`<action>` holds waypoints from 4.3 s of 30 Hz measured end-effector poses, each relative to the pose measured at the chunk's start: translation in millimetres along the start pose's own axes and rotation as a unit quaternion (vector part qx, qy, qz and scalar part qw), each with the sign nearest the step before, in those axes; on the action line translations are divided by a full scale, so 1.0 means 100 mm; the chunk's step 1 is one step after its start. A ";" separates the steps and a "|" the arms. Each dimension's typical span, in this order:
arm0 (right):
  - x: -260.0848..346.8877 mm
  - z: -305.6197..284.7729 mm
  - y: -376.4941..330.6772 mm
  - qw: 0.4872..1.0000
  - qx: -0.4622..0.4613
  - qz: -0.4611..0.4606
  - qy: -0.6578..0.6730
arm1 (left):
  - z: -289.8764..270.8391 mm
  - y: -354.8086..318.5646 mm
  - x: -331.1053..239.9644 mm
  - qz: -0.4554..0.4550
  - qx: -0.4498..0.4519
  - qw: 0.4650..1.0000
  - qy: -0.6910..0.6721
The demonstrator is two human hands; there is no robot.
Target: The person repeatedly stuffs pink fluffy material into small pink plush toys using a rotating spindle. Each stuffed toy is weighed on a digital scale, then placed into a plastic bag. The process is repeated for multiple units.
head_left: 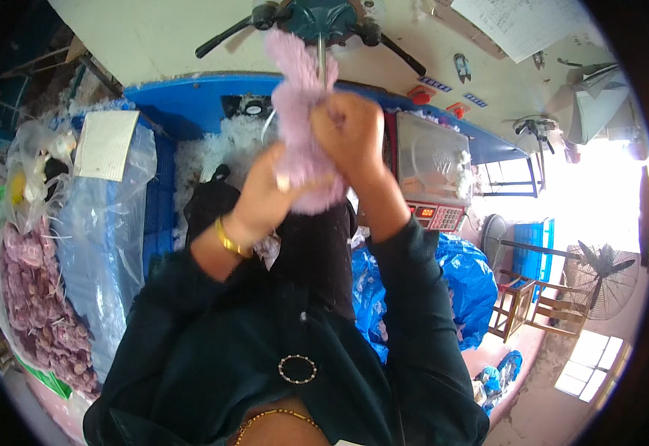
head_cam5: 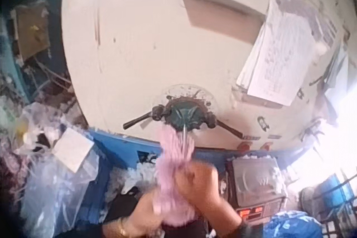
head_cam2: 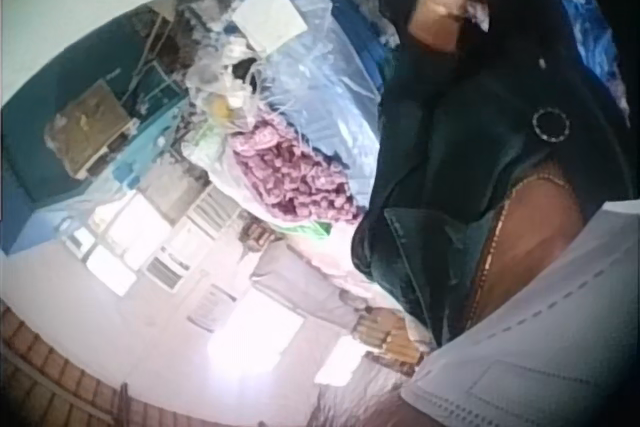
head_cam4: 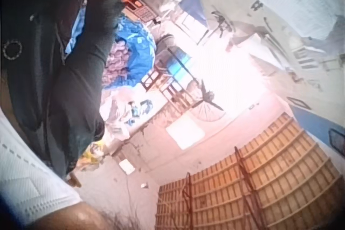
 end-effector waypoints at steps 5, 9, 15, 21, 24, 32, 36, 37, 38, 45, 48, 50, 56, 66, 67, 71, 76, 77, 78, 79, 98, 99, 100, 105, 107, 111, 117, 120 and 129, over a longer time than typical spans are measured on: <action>-0.18 0.24 0.40 0.997 -0.016 0.025 -0.076 | -0.19 0.50 -0.02 -0.068 -0.006 0.997 -0.038; -0.10 0.09 0.11 0.998 -0.011 0.013 -0.053 | -0.10 0.08 -0.06 -0.093 0.006 0.991 -0.098; -0.06 0.20 0.36 0.995 -0.022 0.054 -0.078 | -0.23 0.54 -0.17 -0.173 0.040 0.964 -0.198; 0.06 0.01 -0.05 0.995 0.032 0.089 -0.015 | -0.60 0.22 0.25 -0.192 0.112 0.949 -0.226; 0.08 -0.03 -0.11 0.992 0.070 0.102 0.011 | -0.62 0.23 0.24 -0.233 0.053 0.943 -0.233; -0.28 -0.23 -0.11 0.850 0.257 0.317 0.332 | 0.11 0.16 0.02 -0.250 0.157 0.900 -0.321; -0.30 -0.36 0.11 0.918 0.284 0.213 0.176 | 0.25 0.18 -0.06 -0.229 0.029 0.942 -0.244; -0.24 -0.42 0.13 0.938 0.279 0.157 0.135 | 0.20 0.22 -0.05 -0.205 0.035 0.956 -0.208; -0.09 -0.48 0.15 0.953 0.272 0.102 0.090 | 0.13 0.23 0.00 -0.187 0.030 0.966 -0.176; 0.33 -0.47 -0.19 0.922 0.337 0.175 0.073 | 0.27 0.00 -0.21 -0.079 0.037 0.995 -0.050; 0.19 -0.57 -0.05 0.927 0.342 0.135 0.067 | 0.26 0.05 -0.07 -0.084 0.057 0.994 -0.039; 0.10 -0.42 -0.17 0.956 0.277 0.081 0.043 | 0.18 0.15 0.03 -0.084 0.023 0.994 -0.065; 0.09 -0.17 -0.62 0.990 0.119 0.045 0.059 | -0.02 0.03 -0.23 -0.037 0.076 0.994 0.072; 0.00 -0.17 -0.24 0.923 0.111 0.239 0.282 | -0.08 0.25 -0.28 -0.068 0.041 0.994 0.074; 0.00 -0.13 -0.33 0.939 0.092 0.207 0.260 | -0.12 0.20 -0.25 -0.050 0.029 0.995 0.087; 0.20 -0.17 -0.57 0.947 0.076 0.180 0.256 | -0.12 -0.11 -0.18 -0.016 0.008 0.994 0.106; -0.09 -0.61 -0.81 0.944 0.150 0.188 0.225 | -0.21 -0.38 -0.22 -0.082 0.049 0.995 0.040; -0.29 -0.78 -0.78 0.936 0.144 0.254 0.197 | -0.36 -0.40 -0.22 -0.082 0.036 0.993 0.075; -0.64 -1.04 -0.76 0.962 0.131 0.238 -0.006 | -0.54 -0.41 -0.16 -0.080 0.028 0.991 0.104; -0.91 -1.25 -0.62 0.961 0.185 0.202 0.027 | -0.71 -0.45 -0.13 -0.092 -0.027 0.989 0.115; -2.50 -3.22 -1.12 0.769 -0.247 0.583 -0.088 | -1.74 -1.07 0.08 -0.203 -0.167 0.938 0.226; -2.44 -3.02 -1.03 0.772 -0.227 0.586 -0.097 | -1.72 -1.08 0.07 -0.202 -0.171 0.938 0.226; -2.34 -2.80 -0.93 0.775 -0.207 0.587 -0.105 | -1.69 -1.09 0.06 -0.200 -0.173 0.938 0.225; -2.41 -1.83 -0.84 0.853 0.086 0.491 -0.152 | -1.56 -1.07 0.09 -0.183 -0.128 0.943 0.248; -2.21 -1.53 -0.97 0.902 0.125 0.400 -0.106 | -1.64 -1.07 0.09 -0.170 -0.119 0.942 0.264; -0.56 -0.94 -1.02 0.943 0.190 0.272 -0.014 | -1.68 -1.21 0.07 -0.161 -0.143 0.937 0.275; 0.32 -0.45 -0.92 0.978 0.145 -0.096 -0.112 | -0.48 -0.67 0.02 0.089 0.064 0.964 0.242; 0.18 -0.11 -0.65 0.985 0.061 -0.035 -0.161 | -0.14 -0.13 -0.08 0.206 0.018 0.916 0.343; -0.16 -0.26 -0.71 0.999 0.025 0.031 0.016 | 0.17 -0.03 -0.09 0.237 0.032 0.875 0.420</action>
Point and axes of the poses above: each hand's wrist, its own y-axis towards the middle knuckle, its own z-axis out of the palm, x = y × z, the point moved 3 cm from there along y, towards the middle knuckle, and after that the axes turned 5 degrees about -x, right-handed, at the moved point
